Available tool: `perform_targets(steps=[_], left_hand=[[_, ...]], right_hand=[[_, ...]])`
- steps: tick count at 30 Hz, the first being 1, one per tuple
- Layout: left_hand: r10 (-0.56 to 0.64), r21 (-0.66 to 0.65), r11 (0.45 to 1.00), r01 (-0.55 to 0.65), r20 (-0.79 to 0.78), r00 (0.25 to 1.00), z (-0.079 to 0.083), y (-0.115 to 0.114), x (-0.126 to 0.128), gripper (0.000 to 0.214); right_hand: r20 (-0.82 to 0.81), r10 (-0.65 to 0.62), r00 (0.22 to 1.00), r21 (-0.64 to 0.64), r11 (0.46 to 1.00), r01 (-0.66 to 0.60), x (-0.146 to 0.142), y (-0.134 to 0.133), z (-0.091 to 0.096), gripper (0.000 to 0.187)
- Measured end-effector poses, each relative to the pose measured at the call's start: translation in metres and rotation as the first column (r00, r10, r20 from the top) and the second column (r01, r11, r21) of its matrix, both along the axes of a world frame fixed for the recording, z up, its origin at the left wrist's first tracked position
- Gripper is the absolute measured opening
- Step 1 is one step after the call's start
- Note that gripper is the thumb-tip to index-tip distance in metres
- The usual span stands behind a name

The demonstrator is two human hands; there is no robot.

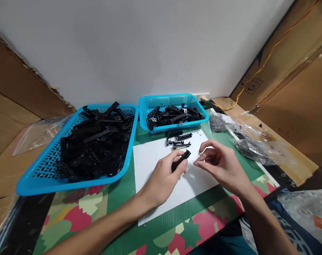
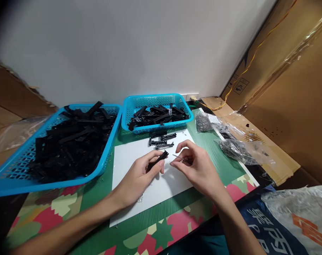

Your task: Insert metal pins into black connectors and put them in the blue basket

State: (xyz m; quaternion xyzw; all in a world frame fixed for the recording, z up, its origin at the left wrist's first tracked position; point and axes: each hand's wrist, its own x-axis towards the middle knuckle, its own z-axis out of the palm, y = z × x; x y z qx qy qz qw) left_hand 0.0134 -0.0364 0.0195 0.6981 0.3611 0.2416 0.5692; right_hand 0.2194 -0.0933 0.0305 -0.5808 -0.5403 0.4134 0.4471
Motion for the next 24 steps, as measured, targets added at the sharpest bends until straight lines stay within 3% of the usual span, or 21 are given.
perform_targets(steps=[4,8,15,24], left_hand=[[-0.039,0.031,0.999,0.037,0.058,0.998,0.003,0.0,0.0,0.022],[-0.104,0.047,0.994,0.103,0.008,0.995,0.003,0.003,0.0,0.019],[-0.003,0.003,1.0,0.002,0.04,0.999,0.0,0.005,0.0,0.027],[0.035,0.021,0.999,-0.036,0.047,0.998,-0.007,0.011,0.001,0.028]], right_hand=[[0.021,0.056,0.998,-0.019,0.998,-0.056,0.001,0.002,0.004,0.029],[0.03,0.106,0.994,-0.002,0.994,-0.106,-0.002,0.003,0.003,0.029],[0.078,-0.036,0.996,0.076,0.997,0.03,-0.014,0.005,-0.006,0.013],[0.025,-0.102,0.994,0.057,0.993,0.1,-0.034,0.01,-0.01,0.02]])
